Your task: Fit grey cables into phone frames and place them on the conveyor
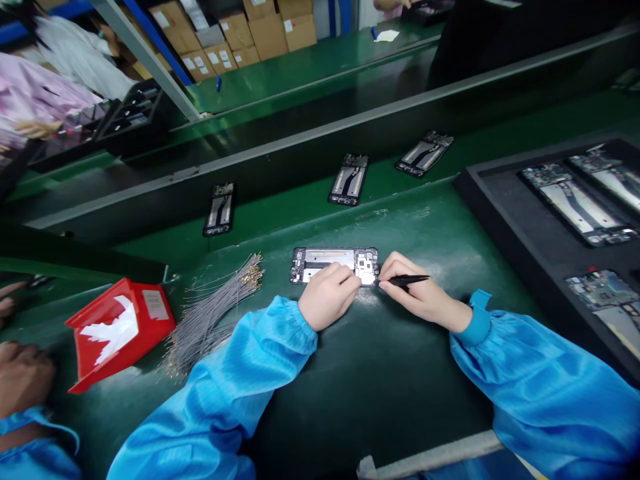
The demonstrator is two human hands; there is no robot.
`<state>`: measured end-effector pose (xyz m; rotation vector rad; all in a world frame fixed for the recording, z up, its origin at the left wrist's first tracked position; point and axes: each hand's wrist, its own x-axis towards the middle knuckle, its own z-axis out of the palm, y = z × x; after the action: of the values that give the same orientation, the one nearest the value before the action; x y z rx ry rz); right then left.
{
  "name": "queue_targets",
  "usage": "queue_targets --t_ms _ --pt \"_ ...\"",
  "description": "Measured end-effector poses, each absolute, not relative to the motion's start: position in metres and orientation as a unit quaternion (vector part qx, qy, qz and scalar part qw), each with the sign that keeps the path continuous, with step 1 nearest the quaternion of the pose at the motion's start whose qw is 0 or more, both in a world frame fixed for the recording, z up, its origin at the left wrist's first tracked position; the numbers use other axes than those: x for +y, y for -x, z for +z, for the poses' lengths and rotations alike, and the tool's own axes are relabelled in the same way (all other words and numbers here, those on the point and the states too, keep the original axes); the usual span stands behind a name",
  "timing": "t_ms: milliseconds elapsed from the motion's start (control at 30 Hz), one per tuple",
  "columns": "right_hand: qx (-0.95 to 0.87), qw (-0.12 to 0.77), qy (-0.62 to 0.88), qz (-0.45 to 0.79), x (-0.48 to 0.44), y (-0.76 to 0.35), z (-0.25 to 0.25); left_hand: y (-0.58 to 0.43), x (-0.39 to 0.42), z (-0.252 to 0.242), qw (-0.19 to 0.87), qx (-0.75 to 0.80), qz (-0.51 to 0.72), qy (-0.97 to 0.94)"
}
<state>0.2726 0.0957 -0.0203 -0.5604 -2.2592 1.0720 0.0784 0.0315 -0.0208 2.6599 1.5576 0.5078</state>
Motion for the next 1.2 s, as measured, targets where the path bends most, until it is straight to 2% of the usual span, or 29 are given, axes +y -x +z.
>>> queue_targets --t_ms 367,733,1200 --pt "-0.889 0.258 0.149 0.347 0.0927 -0.2715 -0.0166 -0.0796 0.0318 -0.0202 0.012 0.501 0.163 -0.85" --pt "-0.782 0.311 0.267 0.47 0.1018 -0.2719 -0.0251 -0.0778 0.0316 -0.0215 0.022 0.5 0.171 -0.849" --pt "-0.79 0.303 0.256 0.467 0.1003 -0.2729 -0.0264 -0.078 0.0312 -0.0215 0.017 0.5 0.169 -0.849"
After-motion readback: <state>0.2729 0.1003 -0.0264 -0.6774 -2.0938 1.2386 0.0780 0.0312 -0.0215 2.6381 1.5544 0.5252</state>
